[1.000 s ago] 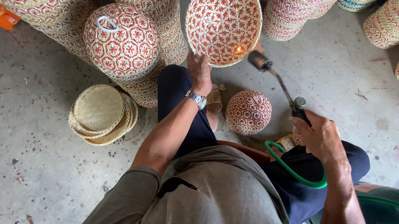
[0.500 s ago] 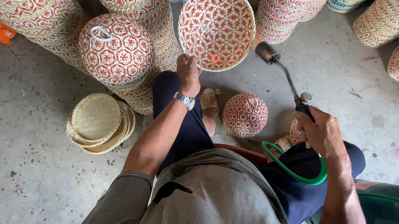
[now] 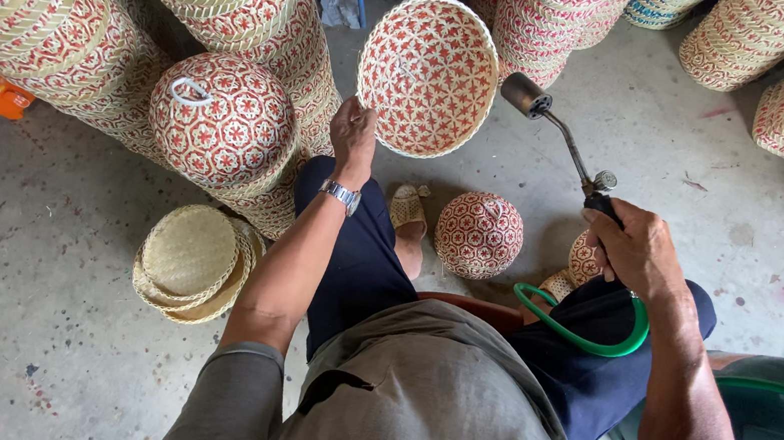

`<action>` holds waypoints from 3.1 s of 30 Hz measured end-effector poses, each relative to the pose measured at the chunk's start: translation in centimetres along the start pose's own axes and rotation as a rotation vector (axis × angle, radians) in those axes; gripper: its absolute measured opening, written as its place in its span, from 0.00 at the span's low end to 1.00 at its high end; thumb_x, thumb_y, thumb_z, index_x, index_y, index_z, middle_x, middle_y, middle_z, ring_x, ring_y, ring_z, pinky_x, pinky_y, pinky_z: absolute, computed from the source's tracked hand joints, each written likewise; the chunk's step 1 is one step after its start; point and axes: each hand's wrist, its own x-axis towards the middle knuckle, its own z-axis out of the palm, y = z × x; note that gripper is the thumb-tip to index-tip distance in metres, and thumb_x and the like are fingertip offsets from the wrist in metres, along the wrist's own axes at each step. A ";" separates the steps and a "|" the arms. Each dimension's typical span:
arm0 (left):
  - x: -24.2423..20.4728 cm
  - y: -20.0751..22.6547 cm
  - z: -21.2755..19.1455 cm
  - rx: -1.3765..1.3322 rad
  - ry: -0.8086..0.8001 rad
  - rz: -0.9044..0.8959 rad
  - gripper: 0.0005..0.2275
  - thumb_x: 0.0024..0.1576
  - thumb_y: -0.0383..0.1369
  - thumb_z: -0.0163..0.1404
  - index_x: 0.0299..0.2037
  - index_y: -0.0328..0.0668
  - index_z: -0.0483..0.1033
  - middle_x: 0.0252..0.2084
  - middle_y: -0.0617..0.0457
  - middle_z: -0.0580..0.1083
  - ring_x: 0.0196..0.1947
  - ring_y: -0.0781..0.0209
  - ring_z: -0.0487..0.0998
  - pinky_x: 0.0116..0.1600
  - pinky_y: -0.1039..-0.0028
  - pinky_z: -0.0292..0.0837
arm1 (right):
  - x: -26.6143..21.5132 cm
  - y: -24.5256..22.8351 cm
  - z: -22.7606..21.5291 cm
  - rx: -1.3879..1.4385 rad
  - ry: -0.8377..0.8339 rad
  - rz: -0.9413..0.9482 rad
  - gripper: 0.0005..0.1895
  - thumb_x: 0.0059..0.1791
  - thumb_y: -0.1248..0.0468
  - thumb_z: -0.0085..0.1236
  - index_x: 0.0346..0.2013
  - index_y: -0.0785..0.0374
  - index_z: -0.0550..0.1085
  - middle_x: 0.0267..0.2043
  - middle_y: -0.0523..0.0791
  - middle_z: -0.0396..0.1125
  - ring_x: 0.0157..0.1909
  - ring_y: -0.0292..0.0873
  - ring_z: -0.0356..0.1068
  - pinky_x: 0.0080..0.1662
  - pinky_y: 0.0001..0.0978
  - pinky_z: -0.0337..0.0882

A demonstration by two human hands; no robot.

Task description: The person uses a handheld blowtorch to apply heat to the surface of woven baskets. They rotate each basket to cover different areas and then place it back into a stack. The process is repeated for multiple baskets.

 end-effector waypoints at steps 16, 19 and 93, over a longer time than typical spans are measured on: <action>-1.3 3.5 4.2 0.382 -0.093 -0.125 0.06 0.56 0.28 0.51 0.40 0.39 0.79 0.28 0.61 0.71 0.23 0.74 0.65 0.28 0.80 0.65 | 1.6 0.7 -0.3 -0.296 0.192 -0.341 0.15 0.54 0.55 0.58 0.37 0.67 0.76 0.22 0.53 0.68 0.24 0.50 0.71 0.31 0.44 0.68; -1.1 3.9 4.8 0.449 -0.107 -0.072 0.06 0.56 0.28 0.51 0.40 0.38 0.80 0.28 0.59 0.72 0.24 0.73 0.67 0.29 0.79 0.66 | 1.4 1.7 0.2 -0.376 0.071 -0.154 0.15 0.53 0.53 0.57 0.37 0.64 0.77 0.22 0.56 0.70 0.25 0.56 0.73 0.33 0.48 0.70; -7.3 -12.5 1.5 0.954 -0.775 -0.155 0.23 0.55 0.43 0.57 0.56 0.35 0.74 0.48 0.36 0.79 0.50 0.44 0.80 0.56 0.61 0.75 | 0.2 9.1 -1.2 0.689 0.210 0.026 0.12 0.60 0.60 0.54 0.40 0.68 0.72 0.32 0.46 0.68 0.27 0.36 0.65 0.27 0.27 0.65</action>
